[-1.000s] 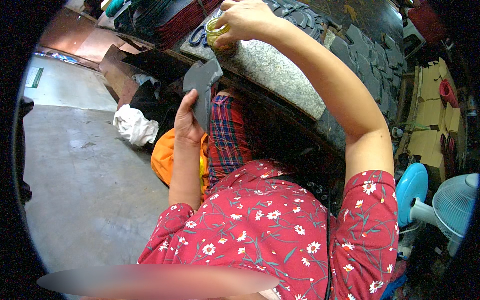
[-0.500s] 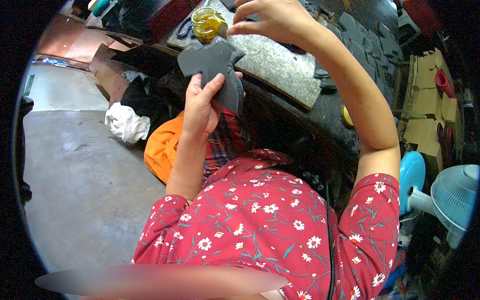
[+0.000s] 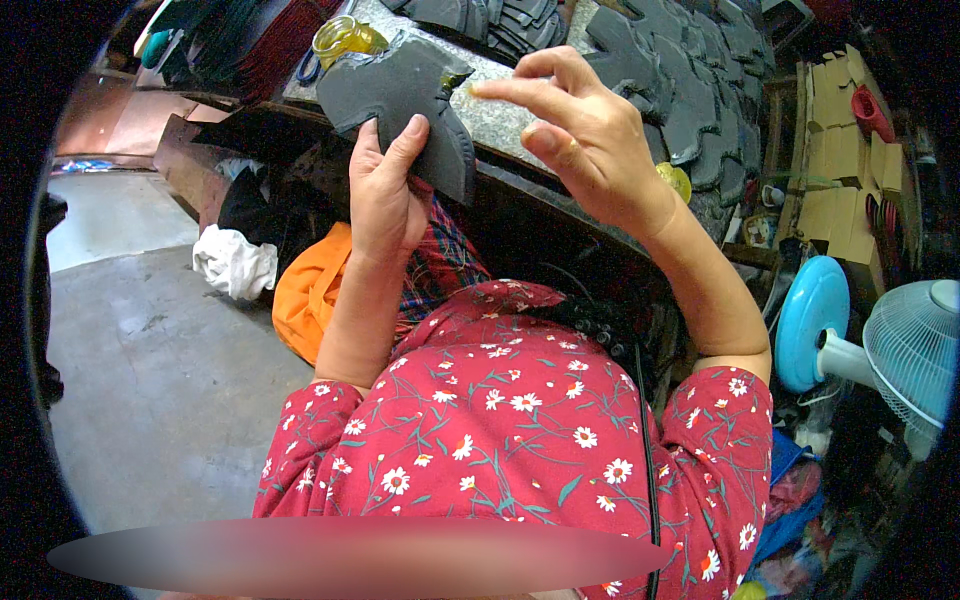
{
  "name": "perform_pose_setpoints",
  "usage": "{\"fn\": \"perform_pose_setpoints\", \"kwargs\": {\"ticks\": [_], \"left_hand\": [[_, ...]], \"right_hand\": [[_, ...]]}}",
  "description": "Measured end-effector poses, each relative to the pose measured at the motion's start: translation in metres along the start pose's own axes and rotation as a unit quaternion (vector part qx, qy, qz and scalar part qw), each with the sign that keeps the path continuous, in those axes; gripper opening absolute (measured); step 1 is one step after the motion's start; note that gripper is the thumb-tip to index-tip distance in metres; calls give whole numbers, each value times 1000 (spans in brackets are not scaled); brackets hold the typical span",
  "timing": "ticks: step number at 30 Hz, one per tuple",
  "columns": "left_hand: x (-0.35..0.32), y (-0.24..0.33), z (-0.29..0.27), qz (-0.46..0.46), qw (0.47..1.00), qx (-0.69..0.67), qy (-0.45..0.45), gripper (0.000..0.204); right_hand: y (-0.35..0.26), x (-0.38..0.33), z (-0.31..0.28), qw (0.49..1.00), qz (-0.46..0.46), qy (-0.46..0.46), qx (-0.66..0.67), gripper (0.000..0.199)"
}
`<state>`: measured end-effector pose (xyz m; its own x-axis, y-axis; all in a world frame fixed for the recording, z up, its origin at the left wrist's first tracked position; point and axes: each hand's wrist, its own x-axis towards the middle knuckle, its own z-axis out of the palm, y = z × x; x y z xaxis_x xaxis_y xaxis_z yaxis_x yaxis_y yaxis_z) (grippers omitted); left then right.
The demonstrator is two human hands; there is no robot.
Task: The person repeatedly rubs the edges of dark gray shoe sole pieces with a small yellow abrasive tool, then stacks the treated pieces on the table. The person handles the parts one at a time, turning them over and rubbing different edges before stacking them.
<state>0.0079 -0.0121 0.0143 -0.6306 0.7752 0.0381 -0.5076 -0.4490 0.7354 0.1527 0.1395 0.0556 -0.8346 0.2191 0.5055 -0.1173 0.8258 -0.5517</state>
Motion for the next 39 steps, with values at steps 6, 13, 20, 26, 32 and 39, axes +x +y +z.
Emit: {"fn": "perform_pose_setpoints", "kwargs": {"ticks": [6, 13, 20, 26, 32, 39], "left_hand": [[-2, -1, 8, -15, 999, -12, -37, 30], [1, -3, 5, -51, 998, -15, -41, 26], [1, -4, 8, -44, 998, 39, -38, 24], [3, 2, 12, -23, 999, 45, 12, 23], [8, -1, 17, -63, 995, 71, 27, 20], [18, -4, 19, -72, 994, 73, -32, 23]], "right_hand": [[1, -7, 20, 992, 91, -29, 79, 69], [2, -12, 16, 945, 121, -82, 291, 88], [3, -9, 0, 977, 101, -87, 169, 101], [-1, -18, 4, 991, 24, -86, 98, 95], [2, -25, -4, 999, -39, -31, -19, 86], [8, -30, -12, 995, -3, 9, 97, 74]]}}
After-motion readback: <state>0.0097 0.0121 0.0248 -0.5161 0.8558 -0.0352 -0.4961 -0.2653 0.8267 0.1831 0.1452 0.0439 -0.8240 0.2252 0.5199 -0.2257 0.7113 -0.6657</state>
